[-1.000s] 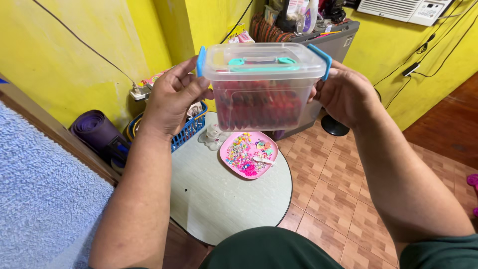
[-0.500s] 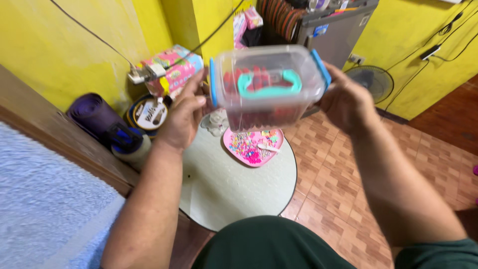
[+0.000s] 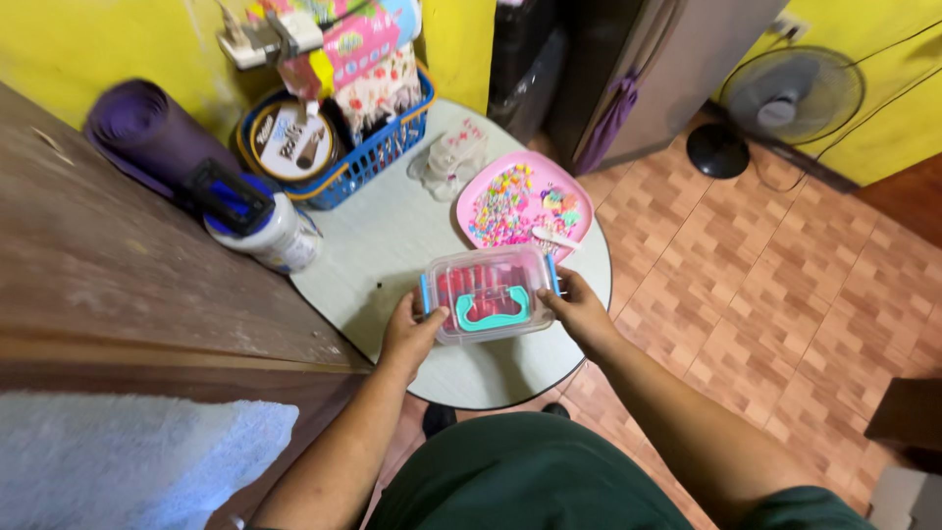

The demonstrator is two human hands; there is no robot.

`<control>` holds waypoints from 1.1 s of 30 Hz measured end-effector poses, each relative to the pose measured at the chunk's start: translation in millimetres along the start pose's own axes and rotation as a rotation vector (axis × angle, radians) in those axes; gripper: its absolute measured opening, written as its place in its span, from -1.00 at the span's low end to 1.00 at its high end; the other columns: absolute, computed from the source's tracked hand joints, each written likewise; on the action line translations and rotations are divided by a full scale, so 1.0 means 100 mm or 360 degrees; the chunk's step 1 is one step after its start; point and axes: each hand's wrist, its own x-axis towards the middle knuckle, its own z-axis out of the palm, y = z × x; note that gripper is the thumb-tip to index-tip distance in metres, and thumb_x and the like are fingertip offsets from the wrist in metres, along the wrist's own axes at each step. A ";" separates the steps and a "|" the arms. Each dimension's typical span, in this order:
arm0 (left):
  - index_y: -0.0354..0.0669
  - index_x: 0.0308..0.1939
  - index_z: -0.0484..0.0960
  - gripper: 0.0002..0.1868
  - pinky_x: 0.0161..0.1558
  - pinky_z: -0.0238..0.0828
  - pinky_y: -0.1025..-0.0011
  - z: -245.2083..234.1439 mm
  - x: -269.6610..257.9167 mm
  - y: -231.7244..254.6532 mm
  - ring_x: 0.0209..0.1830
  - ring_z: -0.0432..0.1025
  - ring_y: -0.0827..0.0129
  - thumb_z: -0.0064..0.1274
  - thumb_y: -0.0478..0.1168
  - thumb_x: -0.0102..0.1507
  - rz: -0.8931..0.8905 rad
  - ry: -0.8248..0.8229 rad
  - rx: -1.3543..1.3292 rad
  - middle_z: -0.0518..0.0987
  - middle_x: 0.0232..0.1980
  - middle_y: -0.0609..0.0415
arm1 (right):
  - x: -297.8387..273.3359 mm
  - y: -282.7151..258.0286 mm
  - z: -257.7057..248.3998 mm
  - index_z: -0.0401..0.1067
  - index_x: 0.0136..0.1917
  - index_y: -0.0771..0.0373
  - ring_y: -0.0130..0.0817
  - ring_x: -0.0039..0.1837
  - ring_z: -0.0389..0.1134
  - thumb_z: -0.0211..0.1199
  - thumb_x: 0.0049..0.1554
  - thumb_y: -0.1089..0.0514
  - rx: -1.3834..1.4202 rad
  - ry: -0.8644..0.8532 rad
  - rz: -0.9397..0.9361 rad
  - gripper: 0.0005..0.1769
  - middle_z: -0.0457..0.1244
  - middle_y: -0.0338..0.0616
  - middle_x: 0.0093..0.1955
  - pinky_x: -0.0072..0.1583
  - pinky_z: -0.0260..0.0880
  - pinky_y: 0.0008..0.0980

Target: The person opens a clear plastic container and places multiple red-wrapped candies into it one by one, arranging them neatly. Then the person opens a small clear container and scoops colorful beads from a pink tray into it.

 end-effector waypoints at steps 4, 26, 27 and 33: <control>-0.22 0.27 0.48 -0.42 0.00 0.46 0.40 -0.18 -0.03 -0.37 -0.05 0.52 0.38 0.22 -0.22 0.18 -0.0100 0.0226 0.0125 0.64 0.02 0.04 | 0.10 0.18 0.22 0.23 0.46 0.37 -0.33 0.14 0.36 0.30 0.18 0.06 0.0010 -0.0100 0.0134 -0.33 0.32 -0.04 0.12 0.18 0.42 -0.33; -0.26 0.57 -0.19 -0.07 0.35 0.22 0.25 -0.30 0.91 -0.67 0.39 0.26 0.16 0.12 -0.09 0.35 0.0140 0.1292 -0.0575 0.11 0.48 -0.25 | 0.75 0.07 1.15 0.16 0.52 0.30 -0.35 0.21 0.33 0.23 0.21 0.07 0.0100 -0.0463 0.0324 -0.32 0.28 -0.11 0.23 0.20 0.43 -0.26; -0.31 0.50 -0.05 -0.15 0.33 0.25 0.22 -0.17 0.90 -0.67 0.33 0.28 0.09 0.15 -0.09 0.35 0.0029 0.1279 -0.0323 0.20 0.41 -0.28 | 0.75 0.08 1.14 0.16 0.53 0.30 -0.36 0.22 0.33 0.22 0.22 0.07 0.0092 -0.0472 0.0309 -0.33 0.29 -0.11 0.23 0.21 0.43 -0.27; -0.23 0.26 0.48 -0.48 0.29 0.34 0.12 0.30 0.45 -0.45 0.27 0.41 -0.02 0.16 -0.11 0.27 0.0605 0.0188 0.0641 0.53 0.22 -0.17 | 0.70 0.31 0.91 0.24 0.48 0.23 -0.33 0.22 0.35 0.19 0.18 0.09 -0.0274 -0.0348 0.0218 -0.38 0.28 -0.12 0.31 0.19 0.45 -0.28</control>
